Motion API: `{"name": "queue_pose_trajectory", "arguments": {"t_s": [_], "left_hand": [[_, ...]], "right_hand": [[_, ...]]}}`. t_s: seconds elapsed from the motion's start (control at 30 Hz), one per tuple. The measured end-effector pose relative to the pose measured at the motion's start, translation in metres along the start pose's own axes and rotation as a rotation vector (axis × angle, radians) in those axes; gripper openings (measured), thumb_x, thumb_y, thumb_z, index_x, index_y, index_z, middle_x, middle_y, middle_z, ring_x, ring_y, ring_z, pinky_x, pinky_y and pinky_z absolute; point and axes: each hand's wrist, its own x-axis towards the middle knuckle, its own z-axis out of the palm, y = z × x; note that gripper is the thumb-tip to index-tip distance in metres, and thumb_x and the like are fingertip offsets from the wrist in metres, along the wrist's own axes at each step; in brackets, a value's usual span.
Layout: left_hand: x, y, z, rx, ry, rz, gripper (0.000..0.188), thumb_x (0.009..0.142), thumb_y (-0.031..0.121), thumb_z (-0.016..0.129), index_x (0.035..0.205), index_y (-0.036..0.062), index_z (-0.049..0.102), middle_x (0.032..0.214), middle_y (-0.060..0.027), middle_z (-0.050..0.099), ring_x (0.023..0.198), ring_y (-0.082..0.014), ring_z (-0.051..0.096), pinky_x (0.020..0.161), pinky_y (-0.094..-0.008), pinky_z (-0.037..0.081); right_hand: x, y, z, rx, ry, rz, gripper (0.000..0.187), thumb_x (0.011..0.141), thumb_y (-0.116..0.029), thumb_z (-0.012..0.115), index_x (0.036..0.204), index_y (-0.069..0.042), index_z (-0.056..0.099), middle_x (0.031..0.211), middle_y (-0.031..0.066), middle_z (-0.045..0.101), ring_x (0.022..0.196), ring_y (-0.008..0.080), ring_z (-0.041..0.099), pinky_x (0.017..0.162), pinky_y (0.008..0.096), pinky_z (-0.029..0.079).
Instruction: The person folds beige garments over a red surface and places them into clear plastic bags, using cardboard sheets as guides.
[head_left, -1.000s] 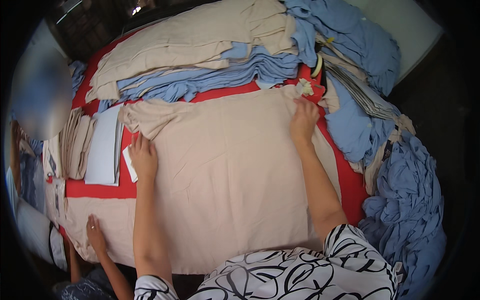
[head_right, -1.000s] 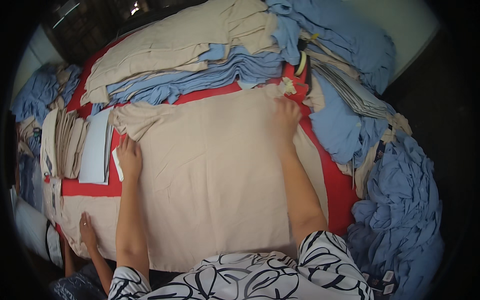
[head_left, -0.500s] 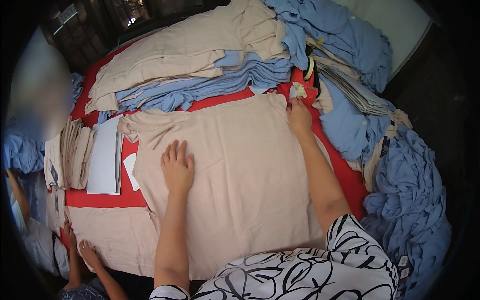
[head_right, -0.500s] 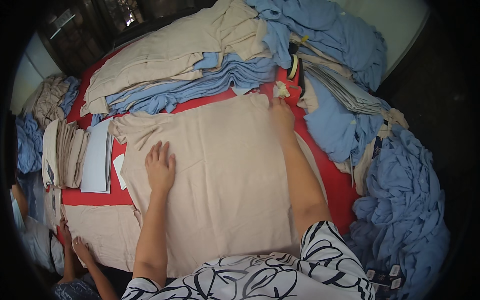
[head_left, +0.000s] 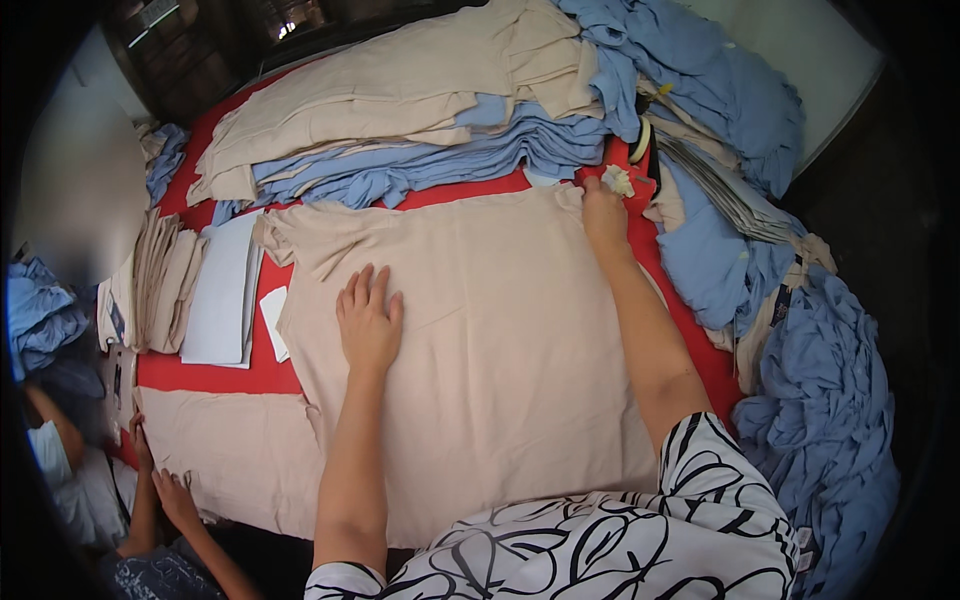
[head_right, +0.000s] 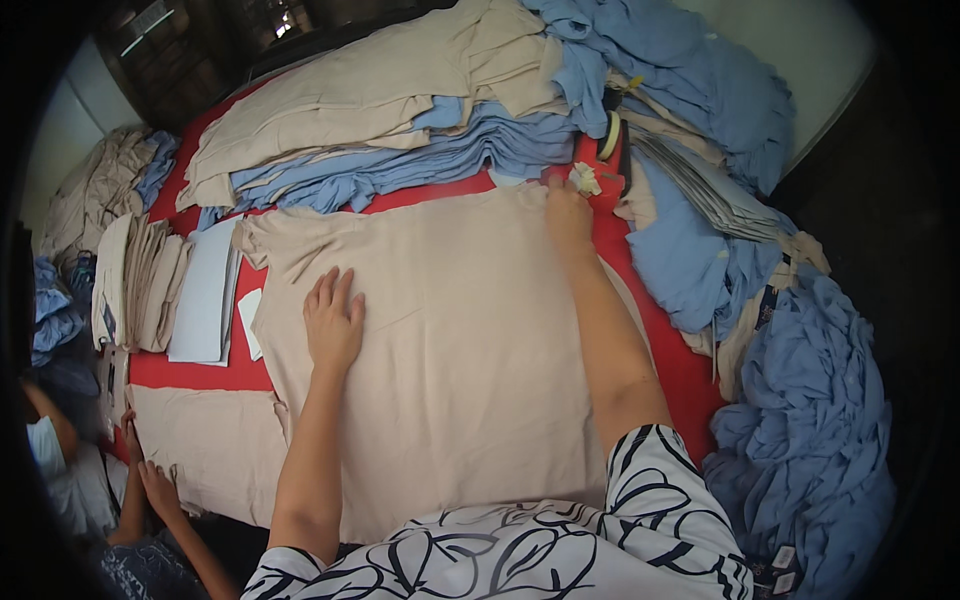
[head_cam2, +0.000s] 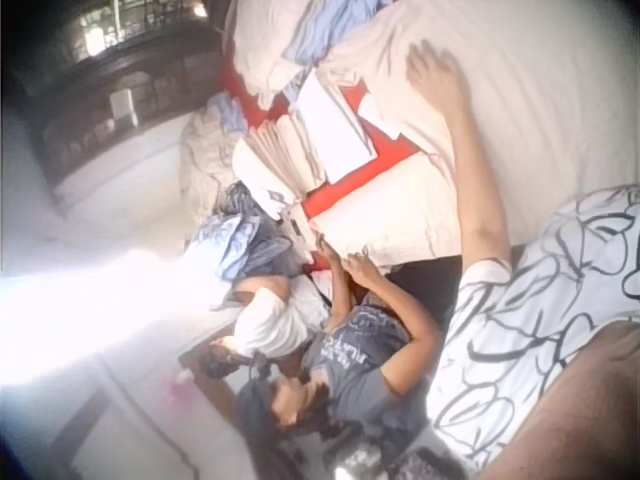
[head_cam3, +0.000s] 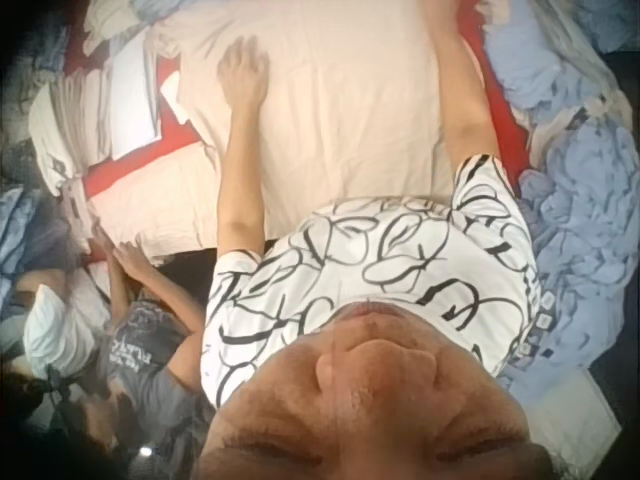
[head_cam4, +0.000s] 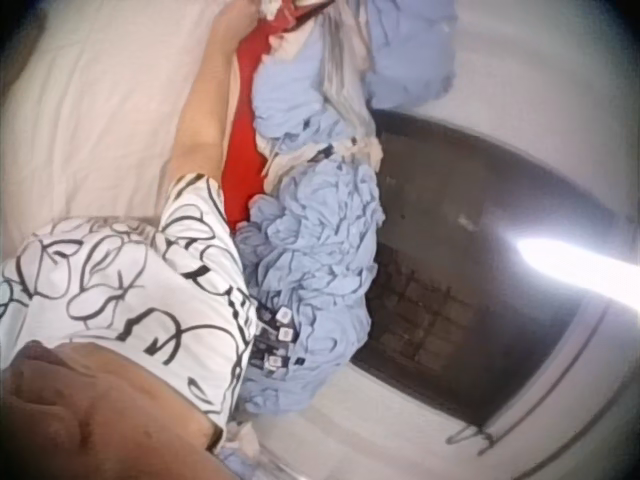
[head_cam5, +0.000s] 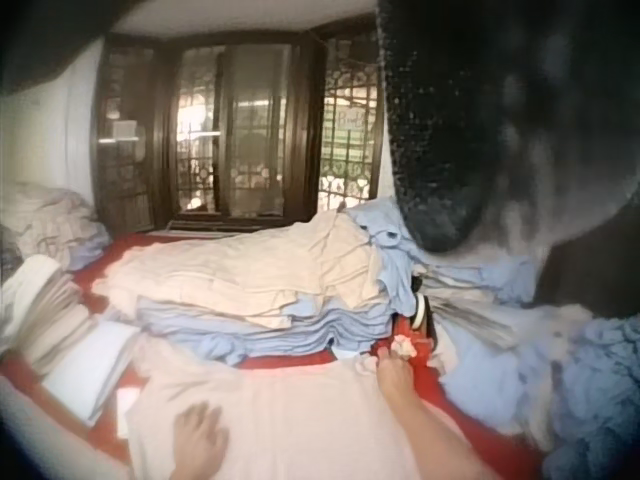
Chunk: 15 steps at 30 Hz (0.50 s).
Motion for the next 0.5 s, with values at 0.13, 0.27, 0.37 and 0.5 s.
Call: {"name": "queue_pose_trajectory", "arguments": {"t_s": [0.13, 0.27, 0.37, 0.5], "left_hand": [[-0.003, -0.011, 0.001, 0.063, -0.006, -0.119, 0.053, 0.090, 0.037, 0.062, 0.138, 0.0158, 0.054, 0.148, -0.0110, 0.044, 0.141, -0.0319, 0.032, 0.116, -0.0521, 0.020], [0.017, -0.016, -0.025, 0.058, -0.196, -0.136, 0.068, 0.083, 0.048, 0.067, 0.141, 0.0157, 0.051, 0.153, -0.0141, 0.036, 0.147, -0.0337, 0.022, 0.118, -0.0534, 0.015], [0.017, -0.049, -0.019, -0.102, -0.152, -0.008, 0.059, 0.084, 0.039, 0.069, 0.136, 0.0143, 0.056, 0.149, -0.0148, 0.042, 0.141, -0.0350, 0.032, 0.116, -0.0496, 0.024], [-0.046, -0.044, -0.098, -0.009, -0.052, -0.177, 0.034, 0.084, 0.023, 0.070, 0.115, 0.0082, 0.065, 0.120, -0.0157, 0.059, 0.114, -0.0342, 0.054, 0.097, -0.0426, 0.043]], "right_hand": [[-0.026, -0.032, -0.012, 0.127, 0.105, -0.251, 0.021, 0.088, -0.009, 0.061, 0.108, -0.004, 0.061, 0.103, 0.0157, 0.063, 0.100, 0.0360, 0.061, 0.086, 0.0436, 0.048], [-0.095, -0.043, -0.021, -0.028, -0.187, -0.383, 0.038, 0.095, -0.024, 0.055, 0.130, -0.008, 0.057, 0.134, 0.0118, 0.056, 0.123, 0.0325, 0.050, 0.105, 0.0489, 0.037], [-0.086, 0.013, -0.010, -0.041, -0.116, -0.134, 0.048, 0.096, -0.032, 0.054, 0.134, -0.003, 0.053, 0.137, 0.0200, 0.051, 0.131, 0.0356, 0.044, 0.110, 0.0514, 0.031], [-0.131, 0.017, -0.063, 0.028, -0.088, -0.208, 0.043, 0.095, -0.020, 0.057, 0.133, -0.002, 0.054, 0.144, 0.0205, 0.045, 0.136, 0.0360, 0.039, 0.114, 0.0504, 0.027]]}}
